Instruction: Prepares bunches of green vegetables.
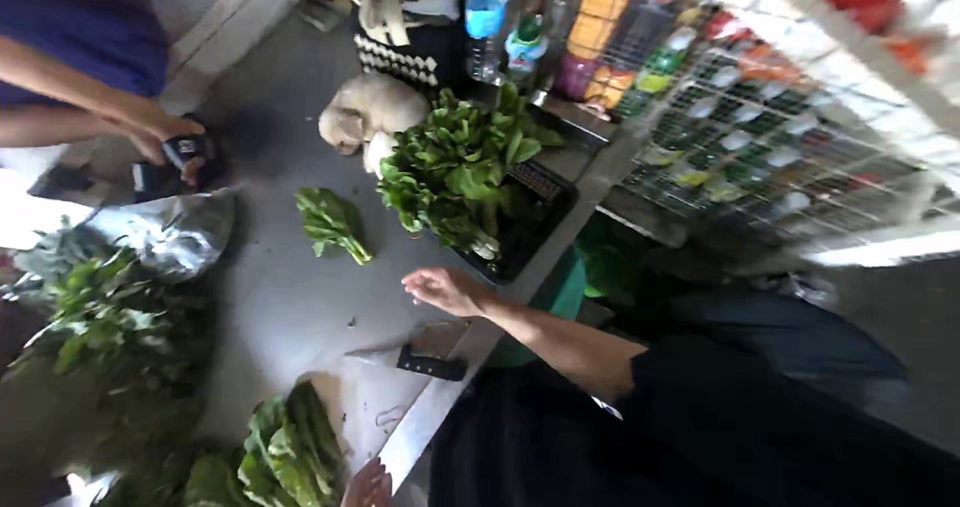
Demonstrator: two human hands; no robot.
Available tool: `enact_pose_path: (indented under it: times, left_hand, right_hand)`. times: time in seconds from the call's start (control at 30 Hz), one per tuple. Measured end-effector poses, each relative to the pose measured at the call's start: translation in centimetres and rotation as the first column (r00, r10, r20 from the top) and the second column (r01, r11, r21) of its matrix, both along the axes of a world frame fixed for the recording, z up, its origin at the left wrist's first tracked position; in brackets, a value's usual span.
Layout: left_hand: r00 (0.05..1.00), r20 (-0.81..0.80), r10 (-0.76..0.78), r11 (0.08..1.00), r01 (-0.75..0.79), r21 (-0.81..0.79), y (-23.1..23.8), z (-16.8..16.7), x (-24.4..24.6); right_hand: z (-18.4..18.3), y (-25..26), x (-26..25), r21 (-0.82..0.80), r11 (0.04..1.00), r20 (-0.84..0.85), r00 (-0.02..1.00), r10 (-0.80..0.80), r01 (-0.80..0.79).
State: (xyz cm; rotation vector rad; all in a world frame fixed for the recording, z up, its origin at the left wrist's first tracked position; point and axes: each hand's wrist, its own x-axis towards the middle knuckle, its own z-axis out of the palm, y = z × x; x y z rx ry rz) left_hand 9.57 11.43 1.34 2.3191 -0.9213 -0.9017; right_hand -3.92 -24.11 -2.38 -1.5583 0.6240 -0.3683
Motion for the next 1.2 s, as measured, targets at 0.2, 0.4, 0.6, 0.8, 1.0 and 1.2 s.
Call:
enact_pose_path:
  times: [0.2,0.4,0.6,0.8,1.0,1.2]
  left_hand:
    - [0.993,-0.009,-0.116,0.993,0.116,0.036,-3.6,1.1,3.5]
    - [0.981,-0.01,-0.191,0.981,0.192,0.017,-4.3,0.5,3.2]
    - [0.995,0.0,-0.098,0.995,0.098,-0.03,-1.1,0.2,1.8]
    - [1.0,-0.007,-0.026,0.996,0.025,-0.091,3.2,-1.8,-0.6]
    - [0.995,-0.031,-0.096,0.975,0.088,-0.206,4.7,-2.4,-2.1]
    - [0.697,-0.71,0.098,0.896,-0.373,-0.242,3.6,-2.4,-3.2]
  right_hand:
    - [-2.3,-6.8,-10.0,-0.144,0.814,-0.23,0.781,-0.581,0.563]
    - [-3.2,-9.6,-7.2,-0.188,0.892,-0.658,0.621,-0.425,0.411]
    - [-4.7,-9.1,-6.9,-0.254,0.761,-0.562,0.55,-0.618,0.597]
    - [-0.2,-7.8,-9.2,-0.3,0.689,-0.237,0.648,-0.724,0.66]
    - [5.7,-1.6,-7.4,0.094,0.747,0.24,0.714,-0.658,0.658]
    - [5.9,15.8,-0.1,0.552,0.814,0.198,0.919,-0.341,0.183]
